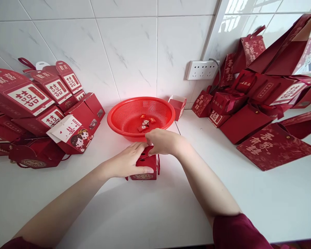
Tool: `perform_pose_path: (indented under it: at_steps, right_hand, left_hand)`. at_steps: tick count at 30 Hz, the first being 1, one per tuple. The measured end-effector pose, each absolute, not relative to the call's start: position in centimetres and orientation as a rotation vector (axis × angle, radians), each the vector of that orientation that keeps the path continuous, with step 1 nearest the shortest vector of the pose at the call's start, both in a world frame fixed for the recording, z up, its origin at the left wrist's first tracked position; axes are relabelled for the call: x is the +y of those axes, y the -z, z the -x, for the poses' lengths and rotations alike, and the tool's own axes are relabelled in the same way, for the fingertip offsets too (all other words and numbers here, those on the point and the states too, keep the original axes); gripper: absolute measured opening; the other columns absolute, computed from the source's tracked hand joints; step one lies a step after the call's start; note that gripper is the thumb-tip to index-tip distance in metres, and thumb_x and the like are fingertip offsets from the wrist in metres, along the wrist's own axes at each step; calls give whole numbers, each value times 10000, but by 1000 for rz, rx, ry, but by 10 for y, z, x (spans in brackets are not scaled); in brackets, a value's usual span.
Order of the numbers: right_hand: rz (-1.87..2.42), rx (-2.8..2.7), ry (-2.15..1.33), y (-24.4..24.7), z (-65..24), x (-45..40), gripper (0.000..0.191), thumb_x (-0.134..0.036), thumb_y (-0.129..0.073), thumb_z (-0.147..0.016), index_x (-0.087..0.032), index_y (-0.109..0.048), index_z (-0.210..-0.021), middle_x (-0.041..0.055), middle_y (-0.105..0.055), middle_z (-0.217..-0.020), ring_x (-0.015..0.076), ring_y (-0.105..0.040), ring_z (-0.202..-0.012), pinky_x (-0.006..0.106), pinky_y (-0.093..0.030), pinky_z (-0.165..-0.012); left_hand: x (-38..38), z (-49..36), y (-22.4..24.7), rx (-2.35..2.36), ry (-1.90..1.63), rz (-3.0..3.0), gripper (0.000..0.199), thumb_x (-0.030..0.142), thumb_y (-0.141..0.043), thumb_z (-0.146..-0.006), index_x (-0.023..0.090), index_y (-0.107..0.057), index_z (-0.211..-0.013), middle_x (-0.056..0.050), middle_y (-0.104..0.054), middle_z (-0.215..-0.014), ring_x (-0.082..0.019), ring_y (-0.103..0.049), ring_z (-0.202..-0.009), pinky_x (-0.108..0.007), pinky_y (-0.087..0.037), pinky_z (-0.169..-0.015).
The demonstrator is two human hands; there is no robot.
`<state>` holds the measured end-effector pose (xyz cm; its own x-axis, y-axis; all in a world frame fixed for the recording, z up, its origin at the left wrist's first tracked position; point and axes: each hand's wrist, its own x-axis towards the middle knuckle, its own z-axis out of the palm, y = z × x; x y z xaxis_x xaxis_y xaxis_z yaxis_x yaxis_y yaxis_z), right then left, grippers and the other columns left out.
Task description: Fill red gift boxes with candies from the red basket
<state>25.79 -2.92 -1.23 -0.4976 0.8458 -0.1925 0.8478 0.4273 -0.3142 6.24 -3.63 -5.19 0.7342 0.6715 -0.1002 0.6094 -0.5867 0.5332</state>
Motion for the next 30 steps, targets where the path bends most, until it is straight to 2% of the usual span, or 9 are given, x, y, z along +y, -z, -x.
perform_pose_path:
  at_steps: [4,7,11,14,18,21,26,30]
  right_hand:
    - [-1562,2588,560,14,-251,-30,281,-176,-581,-741,-209,-330,-619,-26,-438,-596,107,-374,-509,281,-187,-447]
    - [-1565,2590,571,15,-247,-30,310,-167,-584,-740,-209,-305,-610,-38,-398,-569,93,-324,-480,282,-177,-437]
    - [-1542,2596,594,13,-249,-30,296,-236,-616,-773,-207,-359,-629,-28,-449,-609,97,-368,-499,269,-213,-433]
    - [-1556,2589,588,9,-254,-32,218,-332,-622,-815,-208,-474,-714,-3,-547,-702,124,-467,-564,259,-268,-454]
    - [-1595,2609,578,2,-262,-36,179,-385,-565,-887,-212,-594,-923,38,-642,-867,171,-584,-718,259,-353,-540]
    - [-1619,2617,590,0,-264,-38,216,-390,-538,-908,-217,-615,-1010,50,-663,-947,190,-613,-807,262,-396,-600]
    - [-1594,2595,626,4,-258,-35,261,-407,-548,-900,-218,-621,-1064,61,-663,-988,199,-619,-805,267,-398,-584]
    - [-1536,2592,637,9,-254,-31,226,-327,-601,-864,-227,-629,-1065,48,-660,-990,186,-611,-801,257,-391,-583]
  left_hand:
    - [-36,-61,52,916,-148,-2511,595,619,-438,-915,185,-479,-1320,-137,-567,-1240,-303,-526,-1160,-452,-406,-1006]
    - [-34,-57,47,917,-87,-2458,562,608,-477,-900,212,-501,-1298,-121,-557,-1278,-296,-521,-1184,-412,-432,-975]
    - [-32,-45,33,947,-40,-2400,701,652,-561,-831,265,-432,-1401,-91,-490,-1411,-295,-486,-1264,-377,-435,-981]
    - [-33,-37,20,966,32,-2403,758,648,-578,-822,294,-374,-1461,-69,-471,-1453,-290,-475,-1290,-361,-426,-990]
    - [-35,-29,8,1021,88,-2413,577,519,-493,-919,325,-395,-1452,-38,-530,-1399,-249,-543,-1206,-339,-432,-962]
    - [-35,-29,6,1064,54,-2413,511,462,-535,-901,331,-456,-1389,-20,-553,-1373,-242,-564,-1168,-325,-449,-910]
    - [-35,-32,10,1167,33,-2350,491,488,-600,-846,317,-497,-1294,-25,-600,-1291,-254,-610,-1066,-323,-476,-786]
    - [-36,-32,12,1120,36,-2358,390,454,-587,-859,304,-548,-1216,-21,-634,-1212,-239,-620,-1031,-316,-474,-793]
